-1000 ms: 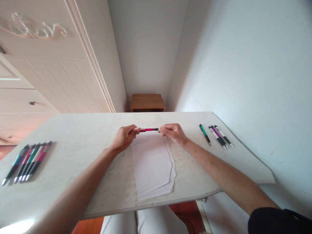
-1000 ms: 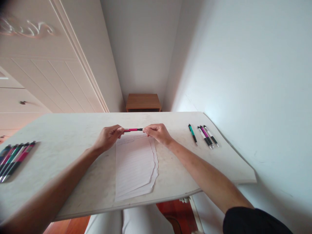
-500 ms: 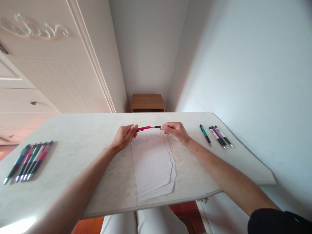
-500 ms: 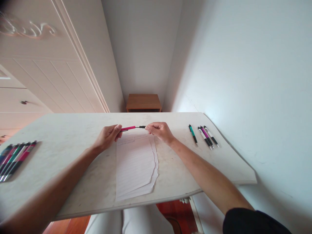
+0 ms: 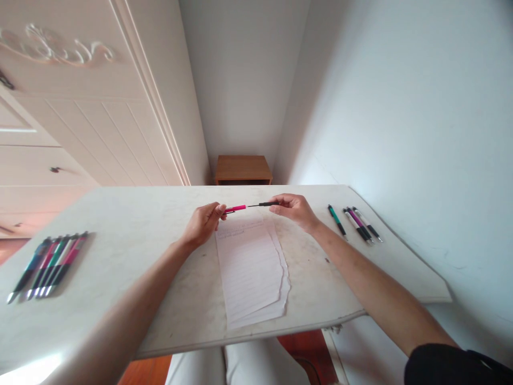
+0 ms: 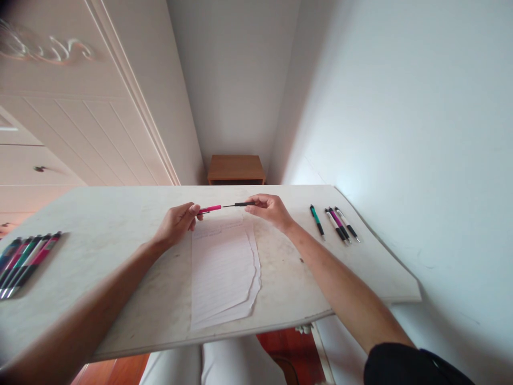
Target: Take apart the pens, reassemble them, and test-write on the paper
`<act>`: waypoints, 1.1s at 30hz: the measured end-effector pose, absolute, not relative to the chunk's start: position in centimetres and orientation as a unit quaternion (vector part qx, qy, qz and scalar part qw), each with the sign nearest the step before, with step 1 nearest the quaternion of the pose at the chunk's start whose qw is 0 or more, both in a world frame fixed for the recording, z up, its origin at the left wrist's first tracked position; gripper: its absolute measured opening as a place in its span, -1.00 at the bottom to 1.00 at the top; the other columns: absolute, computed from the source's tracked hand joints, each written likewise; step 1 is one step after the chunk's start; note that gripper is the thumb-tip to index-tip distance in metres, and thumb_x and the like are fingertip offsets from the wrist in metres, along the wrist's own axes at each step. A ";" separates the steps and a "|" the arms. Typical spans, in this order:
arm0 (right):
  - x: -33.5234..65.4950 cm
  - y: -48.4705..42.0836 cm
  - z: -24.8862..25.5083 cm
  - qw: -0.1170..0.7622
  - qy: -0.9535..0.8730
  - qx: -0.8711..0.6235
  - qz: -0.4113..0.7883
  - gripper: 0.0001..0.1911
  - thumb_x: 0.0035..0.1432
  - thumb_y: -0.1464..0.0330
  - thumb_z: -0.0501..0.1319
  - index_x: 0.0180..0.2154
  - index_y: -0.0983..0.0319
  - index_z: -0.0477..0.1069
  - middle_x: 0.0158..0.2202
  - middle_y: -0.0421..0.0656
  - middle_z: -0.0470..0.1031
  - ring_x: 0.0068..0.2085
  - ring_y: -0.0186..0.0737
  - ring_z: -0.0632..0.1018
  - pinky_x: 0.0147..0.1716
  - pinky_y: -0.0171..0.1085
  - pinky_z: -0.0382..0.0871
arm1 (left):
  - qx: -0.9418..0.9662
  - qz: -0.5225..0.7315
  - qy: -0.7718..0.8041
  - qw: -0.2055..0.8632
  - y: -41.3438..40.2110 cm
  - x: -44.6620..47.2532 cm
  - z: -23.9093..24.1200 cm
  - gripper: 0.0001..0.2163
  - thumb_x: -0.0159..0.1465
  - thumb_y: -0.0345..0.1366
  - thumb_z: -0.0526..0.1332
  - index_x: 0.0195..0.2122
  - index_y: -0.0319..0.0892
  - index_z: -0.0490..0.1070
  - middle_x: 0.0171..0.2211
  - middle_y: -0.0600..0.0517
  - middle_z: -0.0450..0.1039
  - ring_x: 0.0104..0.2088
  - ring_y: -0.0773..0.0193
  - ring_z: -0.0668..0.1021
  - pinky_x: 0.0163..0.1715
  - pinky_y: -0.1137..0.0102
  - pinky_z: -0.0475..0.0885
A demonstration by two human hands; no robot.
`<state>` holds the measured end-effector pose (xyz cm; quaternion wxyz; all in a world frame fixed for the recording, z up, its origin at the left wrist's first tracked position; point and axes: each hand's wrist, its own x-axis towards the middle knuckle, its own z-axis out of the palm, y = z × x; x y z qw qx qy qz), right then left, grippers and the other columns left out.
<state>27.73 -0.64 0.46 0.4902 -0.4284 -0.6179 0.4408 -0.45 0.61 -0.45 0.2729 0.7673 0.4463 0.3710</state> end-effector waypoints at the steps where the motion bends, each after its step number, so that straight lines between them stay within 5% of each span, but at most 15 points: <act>1: 27.7 -0.6 0.4 0.490 -0.617 -0.425 0.446 -0.67 -0.12 0.22 0.46 -0.29 0.24 0.58 -0.38 -0.17 0.58 -0.39 -0.31 0.51 -0.36 -0.30 0.38 | 0.767 0.371 0.446 0.274 0.6 -0.5 -0.5 -0.54 0.39 0.02 -0.04 -0.45 -0.20 0.39 -0.67 0.12 0.29 -0.62 0.35 0.38 -0.52 0.45 0.27; 16: 29.1 0.0 0.7 0.502 -0.607 -0.455 0.416 -0.63 -0.14 0.17 0.46 -0.29 0.26 0.58 -0.47 -0.19 0.53 -0.46 -0.33 0.43 -0.43 -0.29 0.33 | 0.774 0.369 0.451 0.247 0.8 -0.7 -0.2 -0.60 0.38 -0.03 -0.02 -0.41 -0.19 0.41 -0.66 0.11 0.31 -0.58 0.30 0.41 -0.49 0.43 0.28; 23: 30.3 0.8 0.3 0.525 -0.590 -0.471 0.393 -0.62 -0.16 0.17 0.47 -0.30 0.25 0.59 -0.53 -0.25 0.46 -0.49 -0.37 0.38 -0.46 -0.31 0.27 | 0.847 0.311 0.422 0.088 2.1 -2.4 -0.2 -0.72 0.38 -0.13 0.03 -0.26 -0.15 0.48 -0.26 -0.04 0.53 -0.30 0.20 0.52 -0.28 0.36 0.32; 33: 30.0 0.8 -0.2 0.496 -0.605 -0.478 0.400 -0.60 -0.16 0.16 0.46 -0.29 0.27 0.58 -0.49 -0.20 0.52 -0.49 -0.36 0.42 -0.45 -0.31 0.31 | 0.854 0.318 0.407 0.065 2.6 -3.1 -0.9 -0.70 0.38 -0.12 0.05 -0.16 -0.12 0.54 -0.22 -0.07 0.56 -0.29 0.19 0.55 -0.28 0.35 0.37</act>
